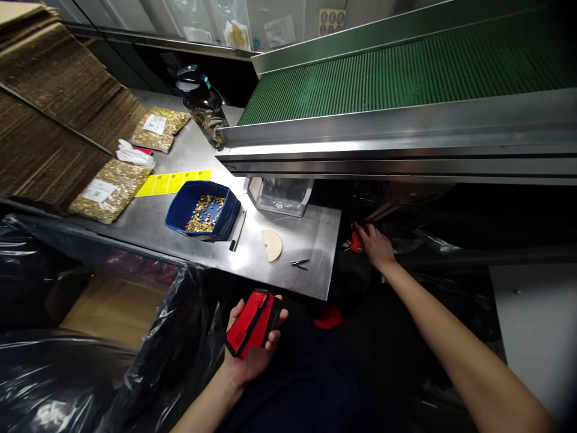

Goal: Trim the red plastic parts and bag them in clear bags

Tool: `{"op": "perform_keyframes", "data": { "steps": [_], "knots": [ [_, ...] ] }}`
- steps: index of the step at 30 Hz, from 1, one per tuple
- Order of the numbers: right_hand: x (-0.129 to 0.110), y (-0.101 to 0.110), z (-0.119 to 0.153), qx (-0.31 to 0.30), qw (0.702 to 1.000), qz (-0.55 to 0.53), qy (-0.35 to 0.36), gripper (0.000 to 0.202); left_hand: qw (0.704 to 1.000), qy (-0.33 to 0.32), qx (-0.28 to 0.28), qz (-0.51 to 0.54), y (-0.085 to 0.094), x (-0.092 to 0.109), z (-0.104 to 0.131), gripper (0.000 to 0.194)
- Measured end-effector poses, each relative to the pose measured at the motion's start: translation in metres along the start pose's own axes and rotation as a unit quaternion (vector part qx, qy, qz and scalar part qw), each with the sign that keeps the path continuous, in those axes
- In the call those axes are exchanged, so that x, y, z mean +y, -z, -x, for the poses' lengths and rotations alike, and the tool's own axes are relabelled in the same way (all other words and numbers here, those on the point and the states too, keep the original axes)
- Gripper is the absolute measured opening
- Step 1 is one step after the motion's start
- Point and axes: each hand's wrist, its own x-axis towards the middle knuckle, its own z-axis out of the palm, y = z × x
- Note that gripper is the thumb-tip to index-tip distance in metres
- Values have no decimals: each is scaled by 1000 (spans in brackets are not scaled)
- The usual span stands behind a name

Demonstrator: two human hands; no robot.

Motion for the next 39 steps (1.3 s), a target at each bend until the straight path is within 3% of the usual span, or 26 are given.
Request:
{"op": "perform_keyframes", "data": {
  "steps": [9,16,21,24,25,27,30,32,34,39],
  "knots": [
    [2,-8,13,-18,997,-41,-65,59,1000,10,5,-5,-3,-4,-8,62],
    [1,2,19,-16,993,-75,-87,67,999,10,44,10,-6,-7,-6,72],
    [-1,41,33,38,982,-101,-158,59,999,17,32,17,-5,-6,-7,68],
    [-38,90,51,97,965,-172,-173,40,999,29,32,16,-4,-6,-10,64],
    [-59,109,60,124,943,-269,-149,34,999,33,35,14,-4,-6,-11,63],
    [-108,145,78,106,877,-467,-41,29,998,35,42,8,-5,-9,-15,60],
    [-178,184,100,-32,780,-622,58,55,997,-4,77,19,-9,-13,-21,50],
    [-207,196,107,-77,755,-649,56,71,993,-39,102,39,-12,-16,-22,47],
    [-219,200,109,-86,748,-657,36,71,991,-49,113,53,-13,-17,-21,47],
    [-211,191,107,-62,710,-701,-23,35,996,-22,86,29,-9,-16,-19,49]
  ]
}}
